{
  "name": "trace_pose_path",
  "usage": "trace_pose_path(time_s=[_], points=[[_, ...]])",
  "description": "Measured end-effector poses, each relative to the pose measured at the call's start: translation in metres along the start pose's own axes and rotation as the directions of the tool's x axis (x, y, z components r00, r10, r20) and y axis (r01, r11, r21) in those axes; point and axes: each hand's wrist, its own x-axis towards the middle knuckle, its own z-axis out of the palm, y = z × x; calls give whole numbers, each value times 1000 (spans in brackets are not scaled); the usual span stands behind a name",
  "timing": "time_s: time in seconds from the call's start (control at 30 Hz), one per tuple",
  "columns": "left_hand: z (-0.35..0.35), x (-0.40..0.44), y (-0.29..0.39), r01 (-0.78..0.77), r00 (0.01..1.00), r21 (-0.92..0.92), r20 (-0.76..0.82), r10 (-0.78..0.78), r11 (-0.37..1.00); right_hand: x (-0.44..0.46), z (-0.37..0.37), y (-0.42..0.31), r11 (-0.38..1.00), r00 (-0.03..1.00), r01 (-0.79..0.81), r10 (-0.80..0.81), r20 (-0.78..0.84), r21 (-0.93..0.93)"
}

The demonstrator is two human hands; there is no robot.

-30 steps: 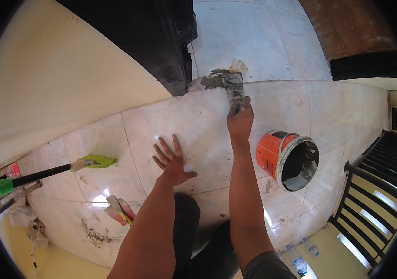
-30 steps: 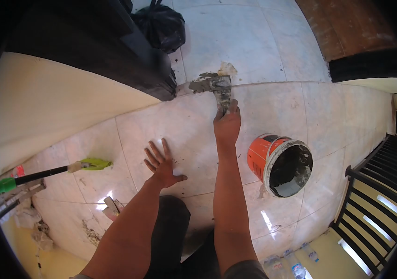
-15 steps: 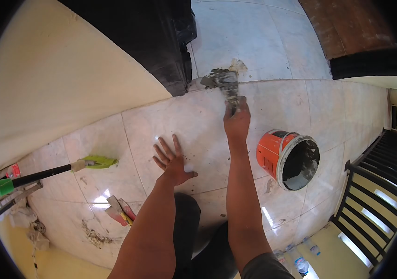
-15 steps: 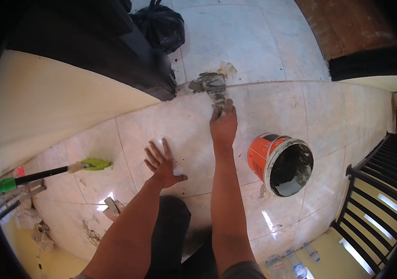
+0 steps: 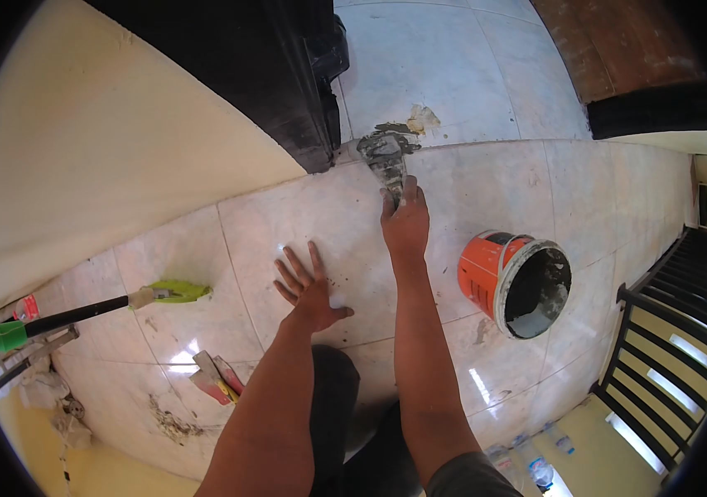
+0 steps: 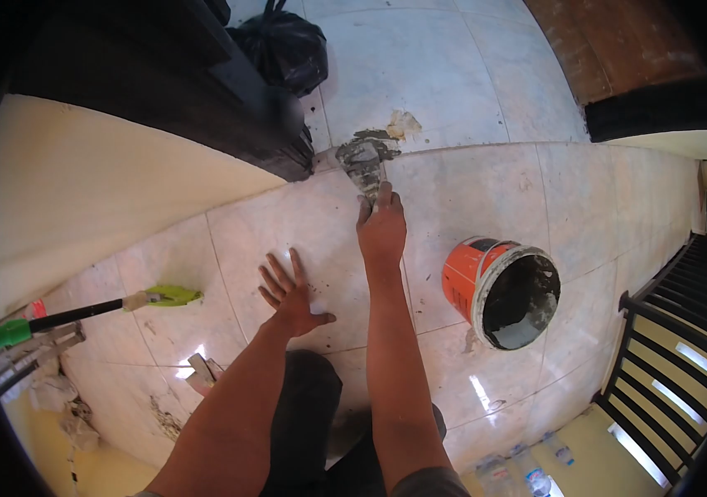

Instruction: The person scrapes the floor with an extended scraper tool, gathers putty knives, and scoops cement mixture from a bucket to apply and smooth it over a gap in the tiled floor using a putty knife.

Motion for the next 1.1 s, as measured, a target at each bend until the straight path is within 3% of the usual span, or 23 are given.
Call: trace_pose_path(time_s=[0.13, 0.2, 0.3, 0.43, 0.5, 0.53, 0.57, 0.6, 0.63, 0.7, 0.93, 1.1], points=[[-1, -1, -1, -16, 1000, -22, -5, 16, 1000, 0, -2, 11, 996, 998, -22, 17, -55, -87], [-1, -1, -1, -11, 1000, -19, -3, 11, 1000, -1, -12, 5, 993, 979, -114, 117, -165, 25], [0, -1, 0, -7, 1000, -12, 1, 7, 1000, -6, -16, 4, 997, 976, -27, 41, -215, 68], [-1, -1, 0, 3, 1000, -8, 10, -3, 1000, -17, -11, -2, 961, 981, -111, 147, -125, 253], [-1, -2, -1, -3, 1000, -15, 5, 3, 1000, -25, -9, -11, 789, 934, -329, 353, 55, 518], [-1, -2, -1, -9, 1000, -23, 2, 9, 1000, -32, -10, -15, 789, 933, -330, 355, 54, 518], [-1, -2, -1, -12, 1000, -23, 5, 12, 1000, -36, -20, -31, 593, 897, -416, 394, 202, 689], [-1, -2, 0, -4, 1000, -21, 3, 4, 1000, -40, -26, -41, 353, 852, -489, 388, 351, 798], [-1, -1, 0, 5, 1000, -19, -1, -5, 1000, -45, -25, -45, 355, 853, -488, 389, 348, 798], [0, -1, -1, -2, 1000, -24, -2, 2, 1000, -52, -22, -52, 186, 882, -440, 276, 383, 878], [1, 0, -4, -21, 1000, -35, -13, 20, 999, -61, -14, -44, 58, 858, -451, 306, 414, 891], [8, 4, -7, -14, 1000, -32, -19, 14, 999, -65, -30, -60, 152, 869, -447, 307, 388, 882]])
